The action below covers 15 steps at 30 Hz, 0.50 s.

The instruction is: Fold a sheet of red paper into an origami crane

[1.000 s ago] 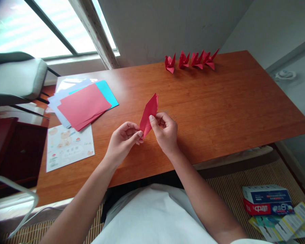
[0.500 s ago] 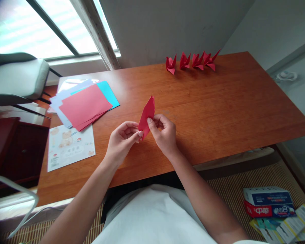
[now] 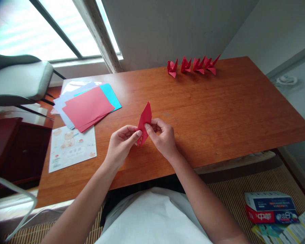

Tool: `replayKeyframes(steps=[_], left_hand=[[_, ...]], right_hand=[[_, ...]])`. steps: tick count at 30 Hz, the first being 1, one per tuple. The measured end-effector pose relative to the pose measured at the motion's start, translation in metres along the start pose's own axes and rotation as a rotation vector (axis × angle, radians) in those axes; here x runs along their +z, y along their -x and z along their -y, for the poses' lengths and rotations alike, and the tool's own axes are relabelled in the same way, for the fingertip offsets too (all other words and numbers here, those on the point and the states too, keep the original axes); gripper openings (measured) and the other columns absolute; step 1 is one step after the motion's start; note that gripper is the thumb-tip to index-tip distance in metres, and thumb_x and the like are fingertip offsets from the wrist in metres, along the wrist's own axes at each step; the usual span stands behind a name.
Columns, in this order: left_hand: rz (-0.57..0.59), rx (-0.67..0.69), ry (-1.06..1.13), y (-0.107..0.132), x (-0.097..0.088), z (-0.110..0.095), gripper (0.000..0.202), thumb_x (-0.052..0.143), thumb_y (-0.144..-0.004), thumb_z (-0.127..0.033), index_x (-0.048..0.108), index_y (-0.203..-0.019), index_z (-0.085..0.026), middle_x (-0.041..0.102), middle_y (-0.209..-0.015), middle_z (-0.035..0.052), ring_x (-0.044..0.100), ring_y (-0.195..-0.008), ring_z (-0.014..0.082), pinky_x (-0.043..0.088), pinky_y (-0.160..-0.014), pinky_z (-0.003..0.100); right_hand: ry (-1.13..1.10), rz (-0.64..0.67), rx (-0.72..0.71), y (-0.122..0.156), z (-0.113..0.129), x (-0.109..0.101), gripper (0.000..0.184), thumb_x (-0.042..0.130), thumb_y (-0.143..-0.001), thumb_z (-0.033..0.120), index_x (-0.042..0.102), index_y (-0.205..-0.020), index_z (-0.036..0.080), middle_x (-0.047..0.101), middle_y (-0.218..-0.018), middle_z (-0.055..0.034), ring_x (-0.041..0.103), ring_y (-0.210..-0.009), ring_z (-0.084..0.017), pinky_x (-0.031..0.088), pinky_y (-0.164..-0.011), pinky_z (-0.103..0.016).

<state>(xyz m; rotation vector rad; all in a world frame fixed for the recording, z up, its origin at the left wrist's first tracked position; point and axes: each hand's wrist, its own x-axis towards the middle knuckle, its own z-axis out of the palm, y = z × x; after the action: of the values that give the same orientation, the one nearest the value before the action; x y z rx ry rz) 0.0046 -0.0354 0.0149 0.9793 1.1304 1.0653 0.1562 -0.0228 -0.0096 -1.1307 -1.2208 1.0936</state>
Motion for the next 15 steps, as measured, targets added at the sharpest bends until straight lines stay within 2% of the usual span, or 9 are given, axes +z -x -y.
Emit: replayKeyframes(steps=[6,10,15], left_hand=[[-0.033,0.045,0.027,-0.0012,-0.0017,0.0025,0.024,0.075,-0.084,-0.039,0.071,-0.089,-0.015,0.07,-0.083,0.0026,0.061,-0.071,0.011,0.049,-0.065,0.021],[-0.085,0.093,0.067,-0.0013,-0.0017,0.0041,0.026,0.079,-0.082,-0.034,0.067,-0.098,-0.018,0.071,-0.09,0.0027,0.065,-0.081,0.0131,0.051,-0.073,0.022],[-0.099,0.137,0.057,-0.0011,-0.0019,0.0046,0.022,0.08,-0.08,-0.031,0.065,-0.09,-0.018,0.067,-0.088,0.0011,0.064,-0.083,0.0125,0.051,-0.077,0.022]], right_hand=[[0.03,0.079,0.012,0.002,0.003,-0.0002,0.012,0.067,-0.09,0.033,0.07,-0.089,0.021,0.069,-0.079,-0.0009,0.063,-0.072,-0.016,0.05,-0.067,-0.028],[0.084,0.084,0.0,0.0026,0.0026,-0.0002,0.013,0.066,-0.09,0.033,0.069,-0.085,0.021,0.069,-0.079,-0.001,0.062,-0.071,-0.016,0.049,-0.067,-0.028],[0.131,0.098,-0.021,0.0032,0.002,-0.0005,0.013,0.066,-0.091,0.032,0.068,-0.085,0.021,0.067,-0.076,-0.0007,0.06,-0.069,-0.016,0.048,-0.065,-0.028]])
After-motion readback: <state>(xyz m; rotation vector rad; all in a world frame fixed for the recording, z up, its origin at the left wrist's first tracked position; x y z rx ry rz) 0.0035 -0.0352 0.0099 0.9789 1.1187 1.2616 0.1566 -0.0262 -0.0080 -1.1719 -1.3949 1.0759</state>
